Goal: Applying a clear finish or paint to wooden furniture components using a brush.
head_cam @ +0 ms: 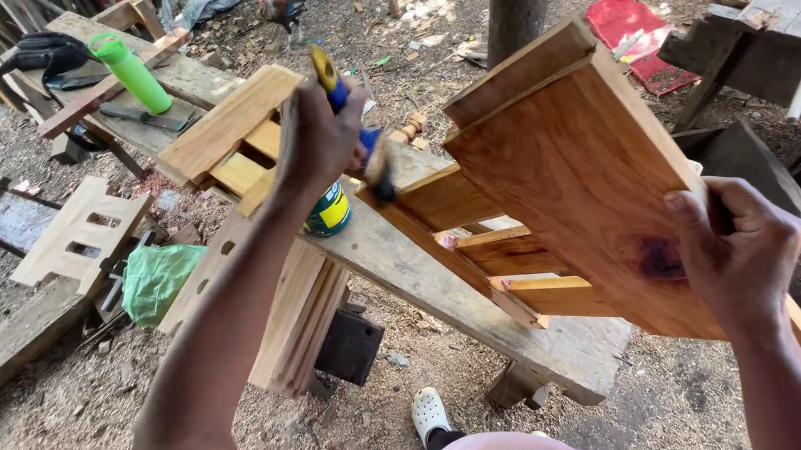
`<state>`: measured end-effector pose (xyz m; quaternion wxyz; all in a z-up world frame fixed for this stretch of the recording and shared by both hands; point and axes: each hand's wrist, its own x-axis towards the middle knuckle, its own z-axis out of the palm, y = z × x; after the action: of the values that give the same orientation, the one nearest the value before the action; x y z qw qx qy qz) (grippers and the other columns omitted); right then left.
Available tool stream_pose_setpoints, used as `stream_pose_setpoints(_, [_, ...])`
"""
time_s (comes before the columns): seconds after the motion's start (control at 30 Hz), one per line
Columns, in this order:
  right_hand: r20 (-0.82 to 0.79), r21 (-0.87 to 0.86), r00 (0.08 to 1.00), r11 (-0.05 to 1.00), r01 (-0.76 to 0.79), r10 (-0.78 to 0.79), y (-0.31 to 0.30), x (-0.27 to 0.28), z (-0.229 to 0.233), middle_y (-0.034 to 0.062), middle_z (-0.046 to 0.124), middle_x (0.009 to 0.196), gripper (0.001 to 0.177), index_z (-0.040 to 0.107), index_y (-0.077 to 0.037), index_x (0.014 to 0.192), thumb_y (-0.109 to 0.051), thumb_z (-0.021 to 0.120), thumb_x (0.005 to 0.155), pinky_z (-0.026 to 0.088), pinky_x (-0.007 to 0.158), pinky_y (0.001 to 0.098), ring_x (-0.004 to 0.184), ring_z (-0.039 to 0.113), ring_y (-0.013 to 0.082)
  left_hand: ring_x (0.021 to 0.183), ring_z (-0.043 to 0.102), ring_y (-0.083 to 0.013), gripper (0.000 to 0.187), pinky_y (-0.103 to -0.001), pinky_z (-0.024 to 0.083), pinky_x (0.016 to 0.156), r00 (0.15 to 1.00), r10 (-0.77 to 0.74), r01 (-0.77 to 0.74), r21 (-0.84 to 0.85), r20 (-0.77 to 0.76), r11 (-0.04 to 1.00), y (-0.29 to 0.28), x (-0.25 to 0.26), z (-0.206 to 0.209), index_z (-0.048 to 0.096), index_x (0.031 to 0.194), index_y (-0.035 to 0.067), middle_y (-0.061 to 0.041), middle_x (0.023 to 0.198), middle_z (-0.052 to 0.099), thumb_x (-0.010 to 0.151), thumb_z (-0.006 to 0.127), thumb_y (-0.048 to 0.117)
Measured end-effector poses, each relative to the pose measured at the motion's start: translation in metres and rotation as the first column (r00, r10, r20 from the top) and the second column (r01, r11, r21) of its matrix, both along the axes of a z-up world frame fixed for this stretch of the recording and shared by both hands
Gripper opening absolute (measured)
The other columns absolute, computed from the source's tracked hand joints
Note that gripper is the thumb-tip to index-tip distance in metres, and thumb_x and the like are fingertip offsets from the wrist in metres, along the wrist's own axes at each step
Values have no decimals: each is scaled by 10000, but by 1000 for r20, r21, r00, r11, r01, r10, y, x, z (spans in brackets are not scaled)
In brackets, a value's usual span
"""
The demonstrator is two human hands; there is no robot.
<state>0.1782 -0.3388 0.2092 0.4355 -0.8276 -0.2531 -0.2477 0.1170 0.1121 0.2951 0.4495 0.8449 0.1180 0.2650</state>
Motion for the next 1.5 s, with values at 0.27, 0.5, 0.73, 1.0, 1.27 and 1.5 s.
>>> stream_pose_setpoints(0.27, [-25, 42, 1000, 999, -7, 8, 9, -4, 10, 23, 648, 734, 278, 727, 13, 1066, -257, 790, 1081, 454, 616, 252, 634, 554, 49, 481, 688, -131, 210, -235, 592, 377, 994, 48, -64, 172, 93, 983, -6, -16, 21, 614, 996, -17, -130, 720, 696, 1069, 630, 179])
stream_pose_setpoints(0.5, [-46, 29, 999, 1000, -3, 4, 8, 23, 9, 31, 629, 700, 294, 751, 21, 1034, -254, 765, 1136, 422, 564, 250, 610, 530, 57, 633, 761, -123, 175, -224, 651, 501, 947, 201, -257, 213, 252, 943, 14, -45, -3, 641, 1106, -9, -97, 867, 737, 1118, 627, 165])
stream_pose_setpoints(0.73, [-112, 14, 994, 1000, -7, 9, 19, 71, 8, 30, 639, 744, 381, 739, 28, 985, -308, 747, 1163, 405, 542, 274, 625, 556, 81, 852, 784, -221, 144, -312, 699, 736, 766, 238, -191, -142, 597, 971, -64, -94, -121, 616, 1105, -27, -154, 968, 737, 1111, 658, 111])
stream_pose_setpoints(1.0, [87, -83, 987, 989, -125, 132, 32, 115, -5, 41, 635, 736, 461, 743, 52, 954, -363, 620, 1110, 392, 558, 273, 636, 542, 88, 791, 805, -224, 165, -337, 724, 696, 565, 521, -107, -569, 640, 815, -144, -75, -260, 493, 1055, 38, -179, 913, 713, 1090, 622, 135])
stream_pose_setpoints(1.27, [88, -92, 983, 984, -150, 158, 46, 127, 13, 7, 542, 654, 550, 678, 13, 824, -433, 682, 1145, 327, 527, 291, 573, 463, 94, 871, 788, -241, 142, -331, 721, 717, 846, 405, -73, -677, 347, 732, -292, -138, -364, 566, 1036, 52, -183, 961, 742, 1063, 640, 170])
stream_pose_setpoints(1.5, [79, -36, 969, 972, -232, 234, 30, 144, 13, 6, 363, 604, 700, 402, -24, 672, -372, 678, 1212, 191, 517, 347, 583, 291, 129, 938, 762, -255, 205, -256, 714, 683, 881, -137, 215, -126, 454, 968, -275, -149, -411, 518, 1180, 56, -166, 1104, 709, 1049, 674, 36])
